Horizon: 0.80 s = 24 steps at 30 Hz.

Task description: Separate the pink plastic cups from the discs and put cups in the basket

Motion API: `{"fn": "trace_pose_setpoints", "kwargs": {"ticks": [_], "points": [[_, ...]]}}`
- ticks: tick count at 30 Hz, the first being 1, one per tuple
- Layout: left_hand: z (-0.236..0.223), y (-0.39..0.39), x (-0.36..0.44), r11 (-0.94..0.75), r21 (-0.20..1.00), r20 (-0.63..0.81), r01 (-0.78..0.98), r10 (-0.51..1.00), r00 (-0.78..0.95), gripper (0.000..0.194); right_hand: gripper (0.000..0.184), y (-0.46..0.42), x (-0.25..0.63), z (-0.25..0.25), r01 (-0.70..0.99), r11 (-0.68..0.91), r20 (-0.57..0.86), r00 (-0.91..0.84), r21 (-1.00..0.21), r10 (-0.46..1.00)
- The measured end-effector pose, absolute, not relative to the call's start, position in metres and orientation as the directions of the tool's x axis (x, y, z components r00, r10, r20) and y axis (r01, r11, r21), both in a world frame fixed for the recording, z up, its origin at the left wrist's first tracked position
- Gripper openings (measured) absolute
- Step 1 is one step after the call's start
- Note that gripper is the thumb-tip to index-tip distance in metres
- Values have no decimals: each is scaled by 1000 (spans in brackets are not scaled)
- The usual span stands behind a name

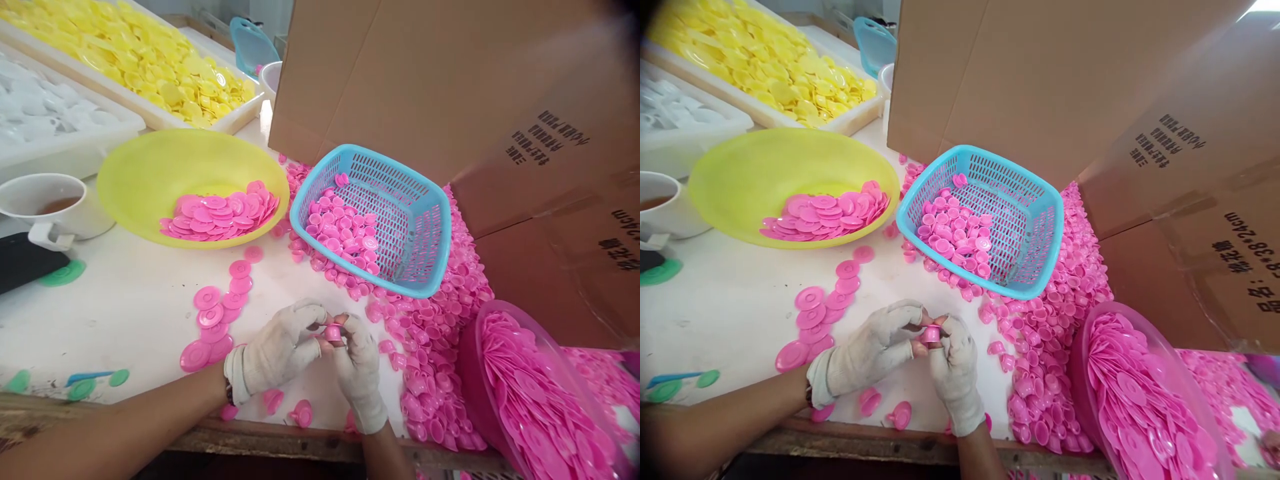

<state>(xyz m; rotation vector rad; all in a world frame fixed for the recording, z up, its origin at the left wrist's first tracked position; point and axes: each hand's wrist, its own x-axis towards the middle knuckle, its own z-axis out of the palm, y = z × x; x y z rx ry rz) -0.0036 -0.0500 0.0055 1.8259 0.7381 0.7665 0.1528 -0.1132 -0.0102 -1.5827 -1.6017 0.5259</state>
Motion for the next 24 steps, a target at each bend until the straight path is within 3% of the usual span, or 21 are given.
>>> {"fn": "trace_pose_setpoints", "kwargs": {"ticks": [4, 8, 13, 19, 24], "points": [[6, -54, -1, -426, 897, 286, 116, 761, 583, 3, 21, -116, 154, -15, 563, 145, 244, 105, -814, 964], [5, -58, -1, -443, 894, 334, 71, 763, 554, 7, 16, -119, 152, -13, 605, 154, 258, 87, -781, 962], [4, -58, -2, -364, 926, 253, 103, 797, 548, 6, 11, -118, 149, -9, 652, 131, 252, 94, -747, 963], [9, -56, -1, -171, 977, 75, 129, 836, 544, 14, 10, -116, 148, -11, 508, 63, 202, 223, -859, 954], [14, -58, -1, -219, 971, 130, 98, 824, 552, 13, 14, -120, 147, -9, 409, 37, 145, 237, -912, 961]]}}
